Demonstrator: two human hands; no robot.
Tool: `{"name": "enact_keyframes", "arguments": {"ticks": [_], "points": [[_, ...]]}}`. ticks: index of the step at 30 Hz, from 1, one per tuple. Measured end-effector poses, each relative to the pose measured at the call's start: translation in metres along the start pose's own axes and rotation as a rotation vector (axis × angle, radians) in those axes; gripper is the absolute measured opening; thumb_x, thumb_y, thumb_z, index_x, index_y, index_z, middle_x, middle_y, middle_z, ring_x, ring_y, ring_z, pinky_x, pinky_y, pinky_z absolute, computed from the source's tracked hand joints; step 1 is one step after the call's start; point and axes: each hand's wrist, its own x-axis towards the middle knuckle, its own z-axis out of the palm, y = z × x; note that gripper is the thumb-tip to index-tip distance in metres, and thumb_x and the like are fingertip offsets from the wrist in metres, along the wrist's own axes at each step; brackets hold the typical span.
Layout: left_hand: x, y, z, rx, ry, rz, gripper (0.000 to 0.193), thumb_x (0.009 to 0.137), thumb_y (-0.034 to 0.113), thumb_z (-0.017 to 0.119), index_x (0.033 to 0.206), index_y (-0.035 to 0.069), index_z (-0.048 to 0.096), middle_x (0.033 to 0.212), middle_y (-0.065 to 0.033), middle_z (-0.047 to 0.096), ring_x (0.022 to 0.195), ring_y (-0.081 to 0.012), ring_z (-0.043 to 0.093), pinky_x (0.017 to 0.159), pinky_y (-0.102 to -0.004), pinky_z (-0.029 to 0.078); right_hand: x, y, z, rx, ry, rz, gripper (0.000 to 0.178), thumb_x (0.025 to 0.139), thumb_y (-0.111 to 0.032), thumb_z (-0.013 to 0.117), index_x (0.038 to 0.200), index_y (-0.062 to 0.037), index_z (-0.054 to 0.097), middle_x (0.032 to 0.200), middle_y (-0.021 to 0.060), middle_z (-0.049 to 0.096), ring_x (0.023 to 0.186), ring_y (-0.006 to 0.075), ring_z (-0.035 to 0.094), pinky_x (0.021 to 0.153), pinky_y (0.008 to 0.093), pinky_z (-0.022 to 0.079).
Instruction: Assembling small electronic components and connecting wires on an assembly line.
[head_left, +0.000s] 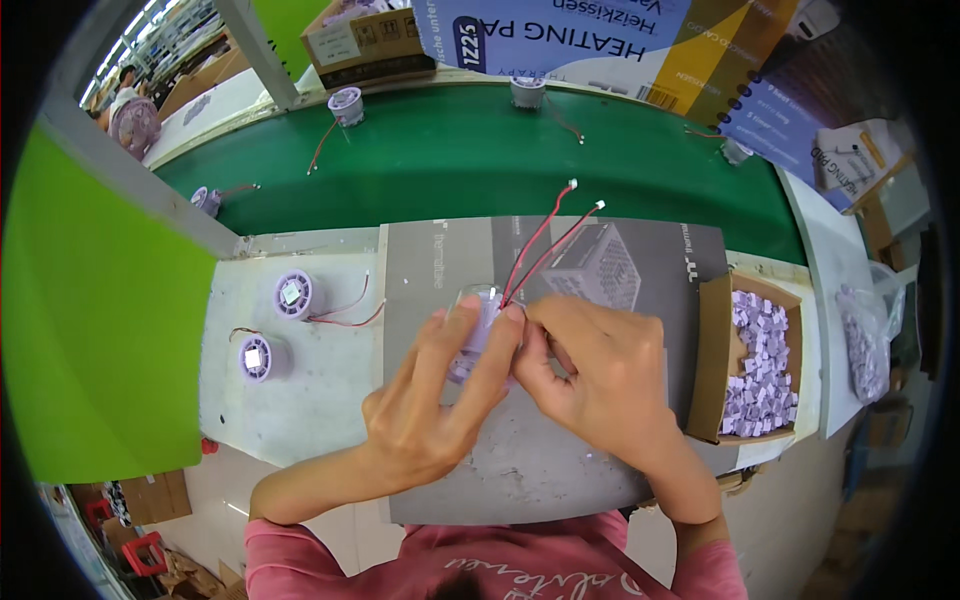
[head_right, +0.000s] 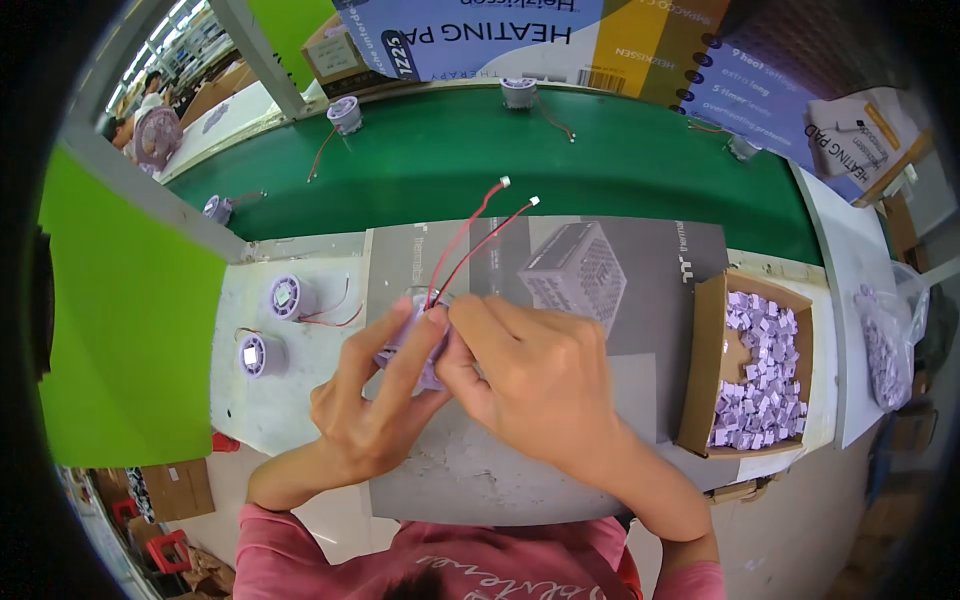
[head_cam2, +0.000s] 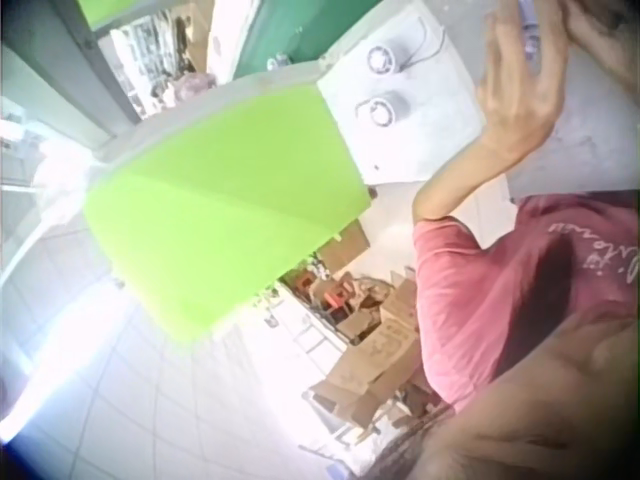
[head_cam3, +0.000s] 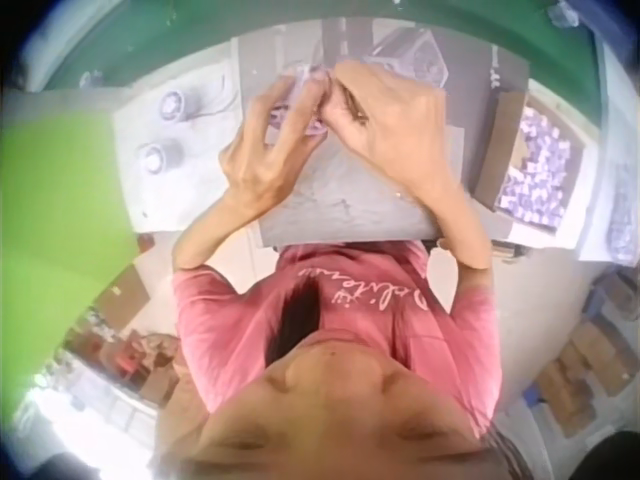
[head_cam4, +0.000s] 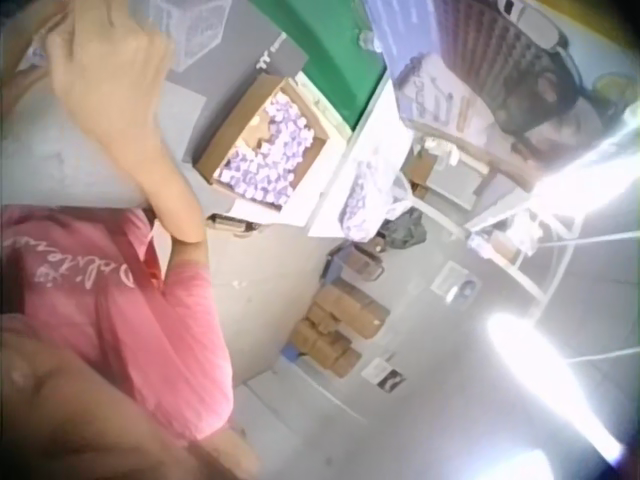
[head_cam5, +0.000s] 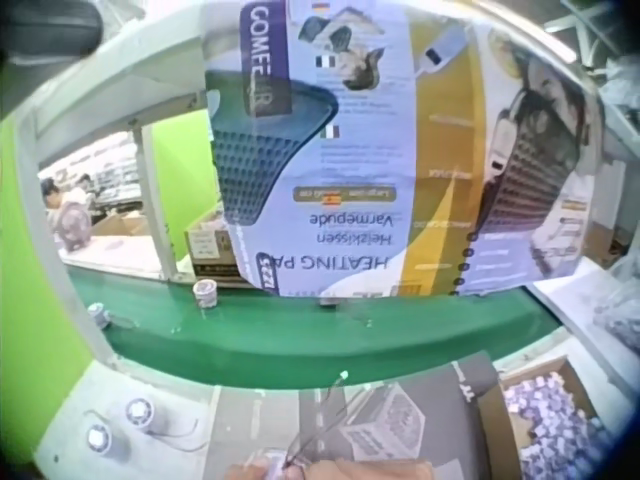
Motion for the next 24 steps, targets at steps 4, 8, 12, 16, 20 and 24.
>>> {"name": "enact_keyframes", "arguments": {"ticks": [4, 8, 12, 16, 20, 24], "points": [[0.01, 0.0, -0.002, -0.07, -0.038, -0.047, 0.051, 0.061, 0.017, 0.077, 0.111, 0.011, 0.071, 0.109, -0.0146, 0.063, 0.082, -0.0247, 0.068, 0.054, -0.029, 0.054, 0.009, -0.003, 0.002, 0.191, 0.041, 0.169, 0.012, 0.077, -0.004, 0.066, 0.075, -0.0044, 0.054, 0.054, 0.0048, 0.049, 0.043, 0.0165, 0.048, 0.042, 0.0308, 0.037], [0.013, -0.002, 0.006, -0.124, 0.027, -0.045, 0.058, 0.056, 0.015, 0.08, 0.113, 0.011, 0.07, 0.111, -0.0152, 0.062, 0.083, -0.0251, 0.068, 0.055, -0.0301, 0.056, 0.009, 0.001, 0.008, 0.419, 0.124, 0.367, 0.01, 0.078, -0.001, 0.063, 0.074, -0.0037, 0.054, 0.049, 0.002, 0.038, 0.045, 0.0067, 0.038, 0.043, 0.0254, 0.033], [0.015, -0.002, 0.004, -0.114, 0.103, -0.021, 0.063, 0.053, 0.013, 0.082, 0.114, 0.012, 0.07, 0.112, -0.0139, 0.063, 0.085, -0.0247, 0.068, 0.058, -0.0308, 0.058, 0.007, 0.003, 0.0, 0.585, 0.115, 0.482, 0.006, 0.083, -0.003, 0.063, 0.079, -0.0032, 0.058, 0.051, -0.0029, 0.037, 0.048, 0.0021, 0.035, 0.046, 0.0219, 0.031], [0.022, 0.001, -0.004, -0.323, 0.042, -0.093, 0.063, 0.06, 0.01, 0.086, 0.12, 0.009, 0.065, 0.114, -0.0131, 0.063, 0.092, -0.0236, 0.068, 0.065, -0.0307, 0.06, 0.003, 0.001, -0.007, 0.568, 0.21, 0.28, 0.011, 0.085, -0.004, 0.064, 0.095, -0.0024, 0.061, 0.067, 0.0005, 0.054, 0.058, 0.0068, 0.047, 0.054, 0.0228, 0.039], [0.03, -0.009, -0.022, -1.046, -0.167, -0.381, 0.077, 0.069, 0.009, 0.087, 0.133, 0.004, 0.045, 0.123, -0.0145, 0.06, 0.113, -0.0225, 0.061, 0.078, -0.0335, 0.059, -0.008, 0.031, -0.006, 0.865, 0.101, 0.126, 0.063, 0.079, -0.008, 0.074, 0.132, -0.0043, 0.041, 0.117, 0.0135, 0.053, 0.099, 0.0185, 0.057, 0.082, 0.0316, 0.046], [0.047, -0.034, -0.029, -1.028, -0.545, -0.097, 0.065, 0.067, 0.018, 0.087, 0.124, 0.008, 0.058, 0.135, -0.01, 0.053, 0.118, -0.0322, 0.057, 0.093, -0.0421, 0.05, -0.012, 0.026, 0.002, 1.631, -0.267, 0.359, 0.114, 0.074, -0.015, 0.082, 0.155, -0.0106, 0.002, 0.157, 0.012, 0.021, 0.133, 0.0274, 0.042, 0.106, 0.0414, 0.039]]}}
